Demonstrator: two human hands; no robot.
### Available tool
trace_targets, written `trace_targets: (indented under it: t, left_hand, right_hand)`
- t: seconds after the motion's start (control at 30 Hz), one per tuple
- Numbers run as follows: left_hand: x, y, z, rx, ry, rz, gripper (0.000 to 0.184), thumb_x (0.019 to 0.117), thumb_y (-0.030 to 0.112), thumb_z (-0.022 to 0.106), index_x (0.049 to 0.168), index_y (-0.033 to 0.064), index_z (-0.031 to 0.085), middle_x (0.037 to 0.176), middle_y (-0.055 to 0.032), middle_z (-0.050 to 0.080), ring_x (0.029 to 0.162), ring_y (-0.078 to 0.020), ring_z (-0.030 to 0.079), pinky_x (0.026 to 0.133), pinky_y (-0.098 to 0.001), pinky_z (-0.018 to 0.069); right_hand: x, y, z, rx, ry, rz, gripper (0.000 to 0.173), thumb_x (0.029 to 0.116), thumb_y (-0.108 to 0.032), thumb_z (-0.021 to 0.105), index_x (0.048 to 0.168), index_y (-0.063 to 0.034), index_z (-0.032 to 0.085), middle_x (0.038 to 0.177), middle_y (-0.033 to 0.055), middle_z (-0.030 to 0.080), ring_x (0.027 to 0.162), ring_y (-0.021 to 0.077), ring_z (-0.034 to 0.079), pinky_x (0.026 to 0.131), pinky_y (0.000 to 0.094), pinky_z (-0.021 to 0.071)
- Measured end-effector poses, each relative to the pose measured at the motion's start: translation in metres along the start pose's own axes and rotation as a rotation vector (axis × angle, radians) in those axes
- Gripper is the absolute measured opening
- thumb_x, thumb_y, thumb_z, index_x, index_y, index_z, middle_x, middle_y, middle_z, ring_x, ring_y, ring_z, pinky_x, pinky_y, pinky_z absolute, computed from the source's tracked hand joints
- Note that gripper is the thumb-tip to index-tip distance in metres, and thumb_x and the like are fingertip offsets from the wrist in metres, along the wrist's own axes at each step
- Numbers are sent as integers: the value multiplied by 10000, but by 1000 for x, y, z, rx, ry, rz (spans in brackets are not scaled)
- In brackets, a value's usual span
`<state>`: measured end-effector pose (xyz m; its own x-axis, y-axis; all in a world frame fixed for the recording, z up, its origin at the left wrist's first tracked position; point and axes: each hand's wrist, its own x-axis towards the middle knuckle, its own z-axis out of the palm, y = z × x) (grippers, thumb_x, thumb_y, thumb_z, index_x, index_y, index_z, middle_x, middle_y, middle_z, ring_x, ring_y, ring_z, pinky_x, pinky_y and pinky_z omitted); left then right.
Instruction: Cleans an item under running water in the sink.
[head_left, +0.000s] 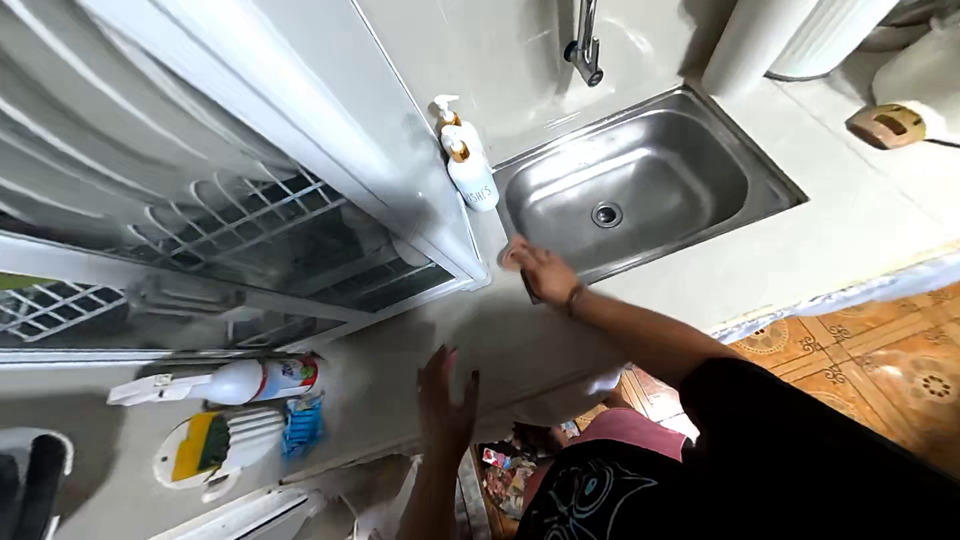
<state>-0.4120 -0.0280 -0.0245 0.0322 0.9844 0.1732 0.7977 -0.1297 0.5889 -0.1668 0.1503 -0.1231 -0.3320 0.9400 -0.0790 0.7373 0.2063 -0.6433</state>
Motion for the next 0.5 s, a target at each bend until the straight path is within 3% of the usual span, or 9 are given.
trace_targets:
  t: [0.07, 0.13, 0.17, 0.2, 0.23, 0.33, 0.4, 0.5]
  left_hand:
    - [62, 36, 4, 125, -55, 211, 409, 969, 261, 627, 1283, 2, 674, 1410, -244, 589, 1342, -409, 540, 1137, -595, 393]
    - [131, 66, 6, 239, -57, 367, 392, 978, 279, 599, 1278, 44, 692, 1402, -214, 600, 1313, -393, 561, 1084, -583, 449]
    - [164, 83, 5, 288, -88, 376, 415, 996, 277, 586, 1339, 55, 660, 1450, -208, 565, 1327, -393, 551, 1062, -577, 468]
    - [196, 100, 5, 334, -120, 361, 444, 1016, 266, 565, 1409, 62, 606, 1510, -207, 511, 1357, -402, 522, 1061, -580, 463]
    - [227, 114, 7, 395, -138, 328, 468, 1024, 241, 560, 1458, 66, 555, 1549, -209, 465, 1365, -416, 511, 1044, -583, 482]
    - [305, 144, 22, 666, -238, 74, 566, 1024, 153, 573, 1559, 65, 411, 1608, -239, 355, 1351, -511, 478, 954, -643, 507]
    - [343, 145, 32, 794, -296, -100, 585, 1001, 93, 591, 1553, 37, 404, 1577, -278, 370, 1308, -558, 484, 919, -684, 492]
    - [372, 135, 37, 820, -339, -236, 523, 984, 61, 603, 1489, 13, 476, 1490, -284, 455, 1198, -527, 578, 911, -663, 515]
  right_hand:
    - [40, 37, -18, 105, 112, 97, 442, 1048, -158, 517, 1489, -157, 542, 1435, 238, 566, 1247, 438, 606, 1029, 597, 510]
    - [55, 50, -43, 239, 201, 99, 409, 1052, -206, 516, 1448, -124, 580, 1288, 241, 640, 1091, 384, 676, 948, 556, 552]
    - [55, 45, -52, 309, 220, 66, 403, 1042, -203, 531, 1429, -113, 596, 1281, 224, 653, 1083, 358, 683, 947, 542, 555]
    - [52, 35, -57, 377, 219, 12, 393, 1032, -189, 555, 1412, -103, 614, 1328, 195, 652, 1169, 329, 664, 1018, 521, 533]
    - [51, 21, -56, 428, 203, -54, 375, 1021, -169, 583, 1385, -97, 639, 1370, 162, 645, 1252, 300, 630, 1088, 499, 500]
    - [62, -9, -21, 387, 102, -222, 319, 986, -144, 638, 1293, -101, 710, 1399, 140, 627, 1333, 307, 566, 1142, 502, 448]
    - [70, -17, 4, 239, 13, -255, 330, 1005, -178, 595, 1312, -147, 713, 1503, 94, 570, 1462, 317, 444, 1231, 533, 303]
    - [72, -23, 0, 155, -91, -248, 384, 1036, -196, 536, 1402, -194, 652, 1574, 47, 503, 1543, 312, 315, 1265, 611, 118]
